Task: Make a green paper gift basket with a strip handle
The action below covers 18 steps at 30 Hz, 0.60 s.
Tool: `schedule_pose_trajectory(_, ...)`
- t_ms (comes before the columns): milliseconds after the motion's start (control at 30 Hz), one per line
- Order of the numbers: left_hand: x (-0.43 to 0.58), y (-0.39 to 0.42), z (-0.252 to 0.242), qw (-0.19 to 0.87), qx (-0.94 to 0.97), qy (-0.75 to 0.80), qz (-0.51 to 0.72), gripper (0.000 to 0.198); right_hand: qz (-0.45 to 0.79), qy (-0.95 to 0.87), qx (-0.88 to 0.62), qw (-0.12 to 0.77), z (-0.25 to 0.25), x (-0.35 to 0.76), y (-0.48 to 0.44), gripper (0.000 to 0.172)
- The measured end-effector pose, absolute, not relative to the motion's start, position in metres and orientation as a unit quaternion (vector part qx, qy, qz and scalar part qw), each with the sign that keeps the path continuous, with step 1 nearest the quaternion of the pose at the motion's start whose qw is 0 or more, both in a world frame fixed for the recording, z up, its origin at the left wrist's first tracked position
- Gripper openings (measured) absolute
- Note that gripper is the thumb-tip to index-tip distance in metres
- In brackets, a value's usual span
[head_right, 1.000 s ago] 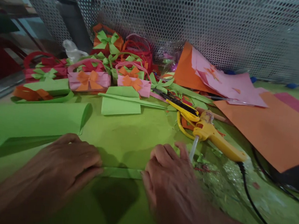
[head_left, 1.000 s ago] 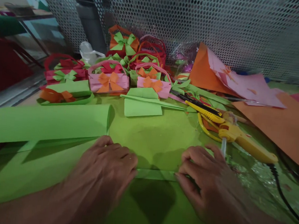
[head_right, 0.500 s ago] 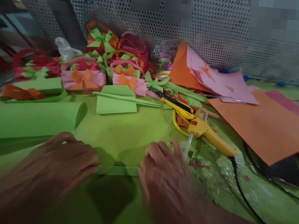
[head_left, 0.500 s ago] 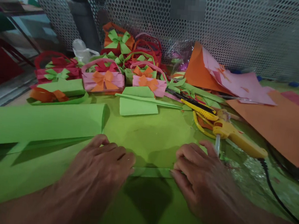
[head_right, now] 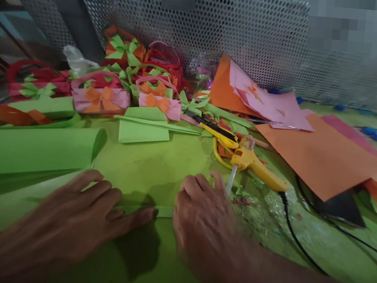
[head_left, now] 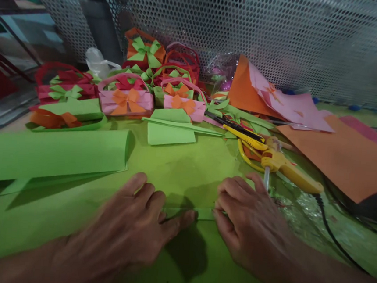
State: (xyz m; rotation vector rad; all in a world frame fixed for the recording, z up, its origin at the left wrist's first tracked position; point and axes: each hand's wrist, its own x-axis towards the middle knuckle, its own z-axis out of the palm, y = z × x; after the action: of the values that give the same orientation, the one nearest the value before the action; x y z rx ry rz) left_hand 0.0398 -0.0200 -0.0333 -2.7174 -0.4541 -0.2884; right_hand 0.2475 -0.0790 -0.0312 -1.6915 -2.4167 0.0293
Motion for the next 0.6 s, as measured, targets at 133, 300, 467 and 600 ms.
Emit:
schedule_pose_trajectory(133, 0.037, -0.023, -0.028, 0.164, -0.972, -0.16, -0.054, 0.04, 0.004, -0.815, -0.577, 0.048, -0.029, 0.249, -0.08, 0.015)
schedule_pose_trajectory(300, 0.036, -0.025, -0.025, 0.135, -0.974, -0.183, -0.021, 0.041, -0.032, -0.82, -0.571, 0.023, -0.027, 0.256, -0.082, 0.016)
schedule_pose_trajectory(467, 0.041, -0.021, -0.024, 0.148, -0.974, -0.167, -0.028, 0.043, 0.014, -0.81, -0.585, 0.032, -0.002, 0.256, -0.073, 0.013)
schedule_pose_trajectory(600, 0.041, -0.02, -0.026, 0.162, -0.974, -0.159, -0.017, 0.044, 0.268, -0.742, -0.614, 0.034, 0.013, 0.242, -0.056, 0.018)
